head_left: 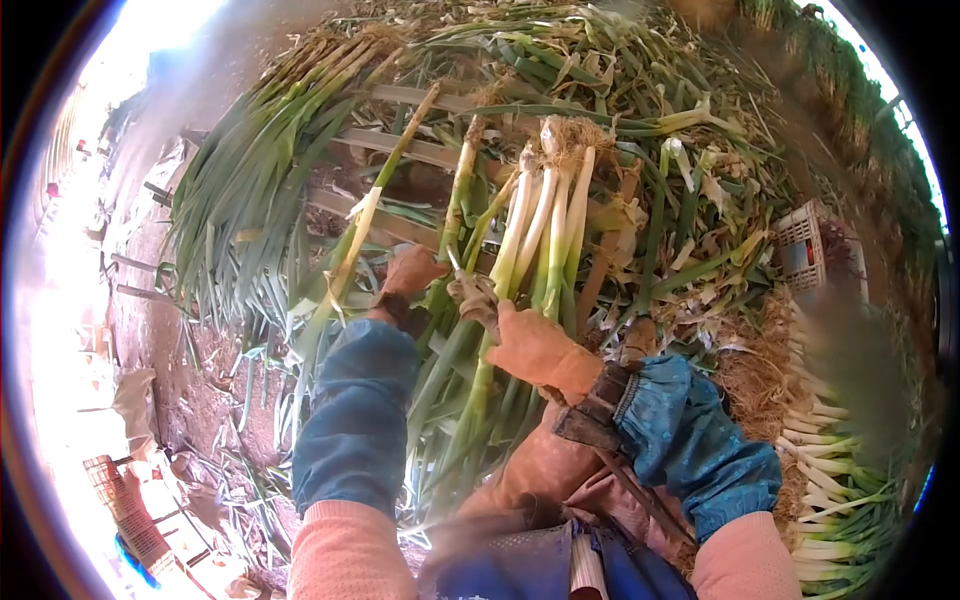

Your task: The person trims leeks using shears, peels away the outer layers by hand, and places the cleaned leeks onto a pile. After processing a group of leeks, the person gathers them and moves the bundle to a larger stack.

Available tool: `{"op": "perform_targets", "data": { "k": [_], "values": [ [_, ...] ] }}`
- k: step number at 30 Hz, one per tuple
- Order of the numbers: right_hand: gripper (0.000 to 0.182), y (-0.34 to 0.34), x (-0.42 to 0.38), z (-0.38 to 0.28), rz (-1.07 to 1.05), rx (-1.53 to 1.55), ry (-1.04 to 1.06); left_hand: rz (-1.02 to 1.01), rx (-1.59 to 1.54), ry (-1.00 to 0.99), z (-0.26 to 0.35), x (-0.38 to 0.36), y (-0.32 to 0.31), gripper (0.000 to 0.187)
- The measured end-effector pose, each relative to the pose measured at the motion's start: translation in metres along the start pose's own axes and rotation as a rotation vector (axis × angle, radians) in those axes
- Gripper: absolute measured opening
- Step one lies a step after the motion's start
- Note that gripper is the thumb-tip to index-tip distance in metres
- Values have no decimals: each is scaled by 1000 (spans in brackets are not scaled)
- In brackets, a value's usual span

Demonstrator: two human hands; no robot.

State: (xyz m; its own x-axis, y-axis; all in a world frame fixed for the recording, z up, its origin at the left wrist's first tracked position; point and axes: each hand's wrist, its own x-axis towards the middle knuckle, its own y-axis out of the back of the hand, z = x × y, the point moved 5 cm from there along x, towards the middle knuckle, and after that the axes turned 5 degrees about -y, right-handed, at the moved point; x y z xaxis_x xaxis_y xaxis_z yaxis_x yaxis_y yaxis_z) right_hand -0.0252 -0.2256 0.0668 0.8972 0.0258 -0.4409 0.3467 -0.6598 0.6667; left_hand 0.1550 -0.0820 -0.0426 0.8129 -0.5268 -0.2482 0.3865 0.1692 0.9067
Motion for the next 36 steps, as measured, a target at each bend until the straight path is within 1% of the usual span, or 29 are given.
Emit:
{"op": "perform_targets", "data": {
  "k": [2, 3, 5, 6, 7, 8, 11, 12, 15, 18, 21, 22, 25, 26, 29, 32, 35, 36],
  "values": [
    [39, -5, 9, 0, 36, -7, 17, -26, -220, -127, -20, 1, -21, 40],
    [37, -4, 14, -1, 53, -11, 25, -33, -228, -114, -24, -1, -21, 40],
    [37, 3, 28, 6, 94, 15, -26, -47, -245, -87, -32, -4, -21, 41],
    [37, 6, 32, 9, 115, 28, -52, -51, -221, 21, -12, -12, 2, 41],
    [37, 5, 29, 6, 136, 3, -19, -54, -196, 131, 10, -23, 27, 40],
    [37, 3, 23, 2, 157, -19, 15, -17, -75, 196, 32, -36, 50, 37],
    [36, -6, 5, -11, 195, -79, 79, 95, 139, 136, 34, -45, 60, 33],
    [36, -7, 2, -13, 198, -99, 93, 54, 107, 130, 32, -51, 60, 32],
    [45, 0, 26, -2, 149, 18, -44, 21, 70, 123, 32, -84, 53, 32],
    [44, 6, 27, -7, 143, 0, -56, -32, -61, 215, 27, -116, 40, 34],
    [44, -7, -8, -16, 22, -42, 38, 6, -93, 263, 25, -137, 31, 34],
    [43, -13, -23, -16, 15, -55, 74, 2, -84, 281, 25, -142, 29, 33],
    [39, -23, -50, -20, -112, -85, 47, 6, -101, 370, 24, -161, 16, 32],
    [35, -25, -51, -21, -86, -76, 83, 73, -77, 327, 16, -165, 1, 32],
    [34, -36, -30, -21, -15, -113, 102, 39, -60, 342, 26, -181, -2, 31],
    [33, -39, 6, -19, 64, -114, 46, -1, -131, 383, 26, -197, -9, 32],
    [34, -41, 21, -15, 105, -128, 23, -2, -142, 389, 26, -203, -9, 33],
    [34, -44, 11, -20, 67, -119, 57, 2, -145, 389, 26, -206, -11, 34]
  ]
}}
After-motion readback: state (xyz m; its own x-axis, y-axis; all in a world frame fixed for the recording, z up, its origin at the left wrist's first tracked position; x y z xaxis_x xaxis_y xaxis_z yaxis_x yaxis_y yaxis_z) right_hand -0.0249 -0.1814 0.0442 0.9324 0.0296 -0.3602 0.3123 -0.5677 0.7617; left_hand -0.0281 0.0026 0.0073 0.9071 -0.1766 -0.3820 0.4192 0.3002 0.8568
